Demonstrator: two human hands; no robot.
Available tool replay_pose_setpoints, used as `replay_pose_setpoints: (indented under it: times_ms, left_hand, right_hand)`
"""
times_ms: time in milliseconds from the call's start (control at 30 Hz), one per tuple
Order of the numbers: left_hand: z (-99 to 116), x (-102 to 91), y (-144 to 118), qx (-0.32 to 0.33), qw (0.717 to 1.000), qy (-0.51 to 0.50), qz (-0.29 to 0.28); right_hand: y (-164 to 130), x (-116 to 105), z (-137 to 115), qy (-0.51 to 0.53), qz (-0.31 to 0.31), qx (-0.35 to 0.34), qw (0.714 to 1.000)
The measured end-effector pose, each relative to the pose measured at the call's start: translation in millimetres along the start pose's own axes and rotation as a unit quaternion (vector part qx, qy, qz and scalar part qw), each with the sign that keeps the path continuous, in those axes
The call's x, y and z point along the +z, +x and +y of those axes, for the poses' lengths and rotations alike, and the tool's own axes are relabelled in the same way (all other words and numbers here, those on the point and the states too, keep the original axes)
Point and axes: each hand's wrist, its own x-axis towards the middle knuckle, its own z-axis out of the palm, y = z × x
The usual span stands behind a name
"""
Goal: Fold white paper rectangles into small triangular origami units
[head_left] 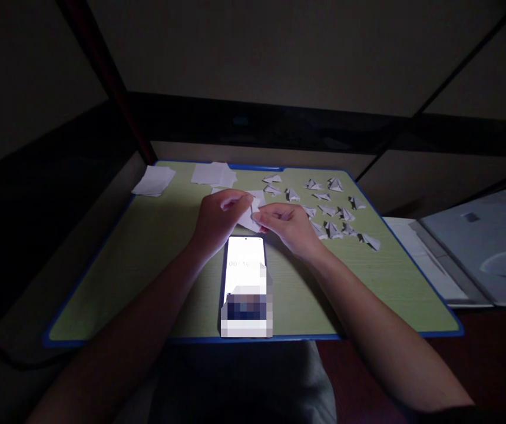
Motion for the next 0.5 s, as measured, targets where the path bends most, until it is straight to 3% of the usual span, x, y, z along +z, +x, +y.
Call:
replay_pose_setpoints:
  times_ms: [233, 500]
  left_hand:
    - [4.4, 1.5, -2.5, 0.004, 1.000, -0.008, -0.009]
    - [6.7, 2.8, -4.9, 0.006, 1.000, -0.001, -0.024]
  right_hand:
    - [5.2, -2.6, -0.1, 0.045, 0.056, -0.029, 0.997]
    - [2.7, 1.0, 0.5, 0.073, 0.025, -0.010, 0.997]
